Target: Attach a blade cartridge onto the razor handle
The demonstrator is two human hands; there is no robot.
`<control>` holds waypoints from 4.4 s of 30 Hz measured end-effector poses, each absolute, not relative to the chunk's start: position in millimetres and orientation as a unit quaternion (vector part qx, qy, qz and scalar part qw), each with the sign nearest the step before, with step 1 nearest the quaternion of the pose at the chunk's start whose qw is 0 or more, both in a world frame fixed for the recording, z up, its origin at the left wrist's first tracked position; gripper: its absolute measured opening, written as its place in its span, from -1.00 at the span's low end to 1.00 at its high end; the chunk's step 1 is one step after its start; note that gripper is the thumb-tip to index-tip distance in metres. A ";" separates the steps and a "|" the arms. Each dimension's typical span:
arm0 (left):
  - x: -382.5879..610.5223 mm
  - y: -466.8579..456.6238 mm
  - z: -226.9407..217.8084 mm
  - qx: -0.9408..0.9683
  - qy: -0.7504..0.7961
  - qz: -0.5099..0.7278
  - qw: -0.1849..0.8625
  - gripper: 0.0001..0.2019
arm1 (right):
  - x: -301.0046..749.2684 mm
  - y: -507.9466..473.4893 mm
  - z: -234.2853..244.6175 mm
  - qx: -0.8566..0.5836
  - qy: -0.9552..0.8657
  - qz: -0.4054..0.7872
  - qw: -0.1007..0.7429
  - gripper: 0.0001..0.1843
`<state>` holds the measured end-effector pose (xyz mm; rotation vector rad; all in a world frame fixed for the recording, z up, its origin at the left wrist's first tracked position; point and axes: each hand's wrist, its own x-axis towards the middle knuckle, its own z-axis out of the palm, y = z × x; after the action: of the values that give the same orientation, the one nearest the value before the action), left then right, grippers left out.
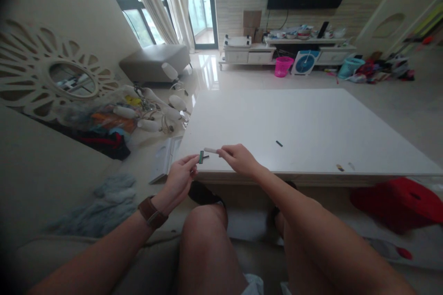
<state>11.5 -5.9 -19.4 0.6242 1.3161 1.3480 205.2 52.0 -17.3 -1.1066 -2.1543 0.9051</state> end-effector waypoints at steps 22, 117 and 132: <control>11.6 -6.3 -19.5 0.269 0.568 0.558 0.542 -0.63 | 208.9 53.1 -19.1 -0.420 -0.804 0.349 0.235 -0.56; 15.0 -13.6 -11.6 0.330 0.541 0.482 0.606 -0.74 | 180.4 34.0 -22.9 -0.391 -0.681 0.481 0.389 -0.65; 14.7 -13.9 -11.9 0.330 0.553 0.474 0.601 -0.71 | 182.3 37.7 -24.6 -0.407 -0.703 0.451 0.369 -0.66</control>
<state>14.7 -13.9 -11.9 0.7649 1.2822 1.0974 182.3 37.7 -24.6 -1.0447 -1.8040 1.1586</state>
